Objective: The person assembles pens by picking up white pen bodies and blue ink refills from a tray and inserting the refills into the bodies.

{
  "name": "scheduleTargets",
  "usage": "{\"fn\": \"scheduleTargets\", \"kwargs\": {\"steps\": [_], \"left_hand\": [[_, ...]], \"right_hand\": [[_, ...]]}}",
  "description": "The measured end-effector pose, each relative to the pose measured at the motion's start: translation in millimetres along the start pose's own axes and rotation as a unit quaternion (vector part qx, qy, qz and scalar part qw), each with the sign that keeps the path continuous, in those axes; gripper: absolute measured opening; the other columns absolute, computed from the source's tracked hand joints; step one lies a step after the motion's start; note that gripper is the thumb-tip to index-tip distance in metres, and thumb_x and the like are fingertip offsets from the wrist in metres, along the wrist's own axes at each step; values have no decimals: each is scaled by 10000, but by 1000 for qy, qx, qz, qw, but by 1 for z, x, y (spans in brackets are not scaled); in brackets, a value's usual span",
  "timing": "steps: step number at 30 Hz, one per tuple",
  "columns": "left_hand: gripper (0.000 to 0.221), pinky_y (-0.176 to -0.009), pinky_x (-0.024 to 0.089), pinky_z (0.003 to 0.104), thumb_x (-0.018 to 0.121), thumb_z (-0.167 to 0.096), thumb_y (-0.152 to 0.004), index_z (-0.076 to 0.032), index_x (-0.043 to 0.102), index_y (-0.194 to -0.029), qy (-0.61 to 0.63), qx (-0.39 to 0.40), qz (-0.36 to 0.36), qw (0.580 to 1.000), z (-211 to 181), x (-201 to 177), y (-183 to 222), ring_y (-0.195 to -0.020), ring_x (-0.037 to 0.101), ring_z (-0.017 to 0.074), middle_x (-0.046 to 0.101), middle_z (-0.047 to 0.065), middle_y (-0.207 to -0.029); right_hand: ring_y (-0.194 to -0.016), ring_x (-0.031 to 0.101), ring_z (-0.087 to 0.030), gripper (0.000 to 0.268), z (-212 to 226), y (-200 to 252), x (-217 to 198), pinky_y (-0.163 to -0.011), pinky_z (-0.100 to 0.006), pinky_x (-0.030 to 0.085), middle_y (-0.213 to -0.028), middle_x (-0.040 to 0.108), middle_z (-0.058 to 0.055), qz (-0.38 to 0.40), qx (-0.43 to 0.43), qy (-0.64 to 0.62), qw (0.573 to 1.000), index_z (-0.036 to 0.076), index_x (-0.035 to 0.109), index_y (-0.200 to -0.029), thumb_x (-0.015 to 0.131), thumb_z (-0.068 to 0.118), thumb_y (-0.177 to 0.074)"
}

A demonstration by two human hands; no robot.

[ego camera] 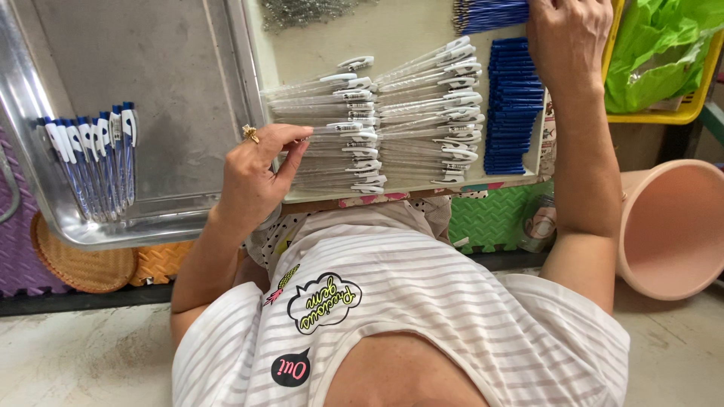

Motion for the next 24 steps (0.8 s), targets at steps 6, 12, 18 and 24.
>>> {"fn": "scheduleTargets", "kwargs": {"steps": [6,12,18,24], "left_hand": [[210,-800,643,282,757,-5,-1067,-61,689,-1258,53,-33,-46,997,-3,-2,-1,-872,746,173,766,114,-1111],[216,-893,674,284,770,-30,-1034,-64,687,-1230,218,-52,-123,967,-22,5,-5,-963,754,207,759,115,-1141],[208,-908,676,265,745,-108,-1058,-132,710,-1262,250,-42,-150,956,-34,18,-1,-1044,749,180,734,55,-1174],[220,-946,667,312,767,-49,-1032,-80,708,-1241,295,-20,-130,946,-43,23,-2,-1044,769,216,770,90,-1133]], "right_hand": [[-917,692,-290,143,-13,10,-4,-980,-431,521,-1043,721,-58,25,-26,-85,996,137,694,-1085,784,192,-989],[-927,582,-395,147,19,0,-105,-899,-522,457,-979,694,-273,-128,63,-490,860,-166,726,-1049,690,-308,-1037],[-902,644,-265,290,107,-7,-160,-666,-340,581,-1138,493,-160,-191,249,-775,549,54,544,-1101,654,320,-1132],[-633,590,-324,199,147,-23,-182,-591,-466,590,-869,566,-201,-244,319,-790,463,132,428,-1175,484,322,-1189]]}}
Point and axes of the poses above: each hand's wrist, its own y-axis away from the middle knuckle, its own x-axis out of the palm, z = x × y, the point moved 3 cm from there along -y, towards the middle knuckle
